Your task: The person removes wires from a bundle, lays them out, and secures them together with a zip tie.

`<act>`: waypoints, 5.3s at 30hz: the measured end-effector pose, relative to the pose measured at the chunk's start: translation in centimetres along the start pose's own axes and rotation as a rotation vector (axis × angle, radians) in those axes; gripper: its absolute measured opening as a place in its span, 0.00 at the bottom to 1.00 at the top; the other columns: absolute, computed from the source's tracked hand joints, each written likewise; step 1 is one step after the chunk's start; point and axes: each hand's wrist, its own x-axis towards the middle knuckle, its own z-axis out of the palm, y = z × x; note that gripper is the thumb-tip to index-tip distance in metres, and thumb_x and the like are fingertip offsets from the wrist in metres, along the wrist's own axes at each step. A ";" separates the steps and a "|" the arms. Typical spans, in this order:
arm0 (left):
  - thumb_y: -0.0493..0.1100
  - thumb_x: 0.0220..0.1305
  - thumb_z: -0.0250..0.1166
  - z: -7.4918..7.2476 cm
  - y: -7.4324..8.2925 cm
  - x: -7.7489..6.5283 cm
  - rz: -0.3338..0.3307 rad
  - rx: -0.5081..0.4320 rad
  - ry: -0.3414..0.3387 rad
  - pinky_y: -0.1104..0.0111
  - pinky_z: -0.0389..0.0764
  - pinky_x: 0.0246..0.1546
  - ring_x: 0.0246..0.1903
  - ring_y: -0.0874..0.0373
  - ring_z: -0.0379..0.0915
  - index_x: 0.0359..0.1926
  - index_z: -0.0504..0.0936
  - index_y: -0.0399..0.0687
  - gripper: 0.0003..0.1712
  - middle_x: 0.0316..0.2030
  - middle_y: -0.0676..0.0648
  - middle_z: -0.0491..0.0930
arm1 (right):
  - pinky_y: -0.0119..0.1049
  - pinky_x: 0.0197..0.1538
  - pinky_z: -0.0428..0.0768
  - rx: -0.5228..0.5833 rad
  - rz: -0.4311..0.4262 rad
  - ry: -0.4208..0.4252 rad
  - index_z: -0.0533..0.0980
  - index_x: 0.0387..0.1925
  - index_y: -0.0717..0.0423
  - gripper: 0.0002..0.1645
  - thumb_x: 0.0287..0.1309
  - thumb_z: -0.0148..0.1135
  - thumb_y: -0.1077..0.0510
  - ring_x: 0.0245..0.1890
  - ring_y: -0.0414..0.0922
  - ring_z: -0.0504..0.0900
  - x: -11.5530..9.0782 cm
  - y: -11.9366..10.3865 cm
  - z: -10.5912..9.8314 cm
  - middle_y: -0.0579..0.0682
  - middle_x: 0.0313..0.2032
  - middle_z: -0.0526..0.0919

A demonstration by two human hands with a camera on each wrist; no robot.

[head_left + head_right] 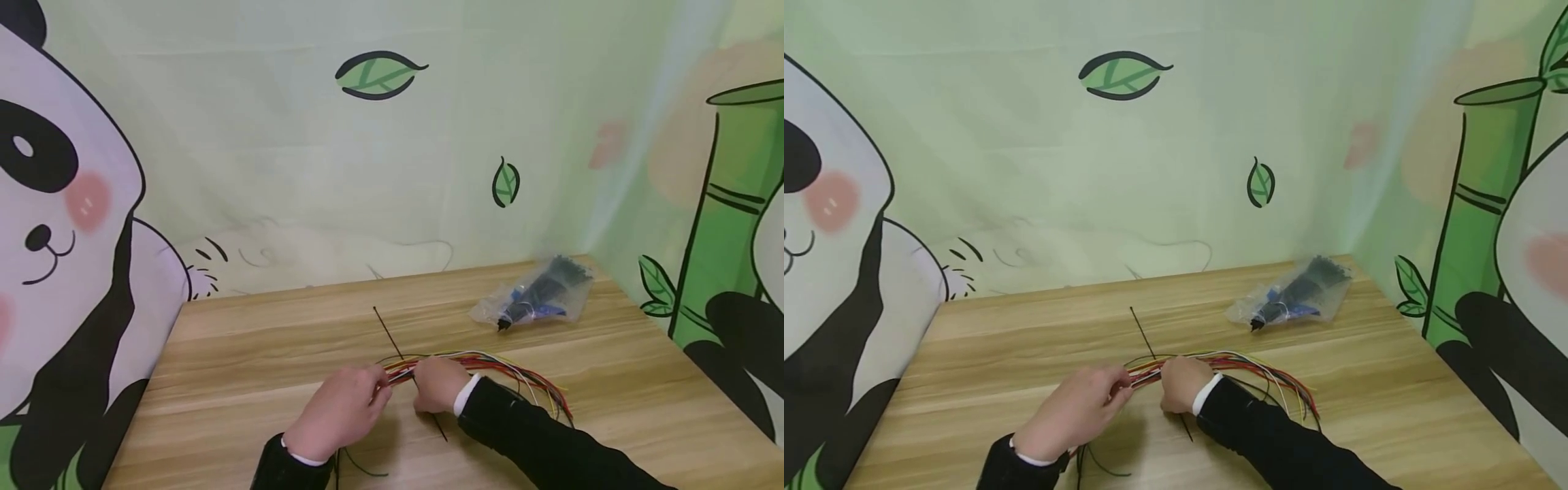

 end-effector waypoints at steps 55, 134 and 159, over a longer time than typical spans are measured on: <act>0.45 0.66 0.61 -1.0 -0.6 0.0 -0.105 -0.023 -0.021 0.72 0.67 0.20 0.19 0.68 0.64 0.34 0.80 0.50 0.05 0.23 0.59 0.71 | 0.31 0.26 0.74 1.302 -0.246 -0.208 0.77 0.32 0.62 0.13 0.60 0.65 0.55 0.21 0.39 0.77 1.3 4.1 0.9 0.48 0.24 0.80; 0.25 0.61 0.57 6.0 -7.1 11.3 -0.369 -0.745 -0.163 0.66 0.80 0.37 0.33 0.57 0.77 0.46 0.78 0.25 0.13 0.34 0.41 0.80 | 0.30 0.25 0.72 1.289 -0.091 -0.179 0.76 0.31 0.69 0.15 0.66 0.55 0.58 0.17 0.38 0.74 1.0 4.4 0.1 0.47 0.19 0.76; 0.26 0.61 0.57 5.5 -6.1 10.6 -0.377 -0.713 -0.131 0.66 0.81 0.38 0.35 0.54 0.79 0.45 0.79 0.26 0.12 0.38 0.36 0.81 | 0.31 0.24 0.68 1.250 -0.116 -0.188 0.75 0.29 0.69 0.15 0.66 0.55 0.59 0.15 0.38 0.72 0.7 4.1 0.2 0.48 0.17 0.76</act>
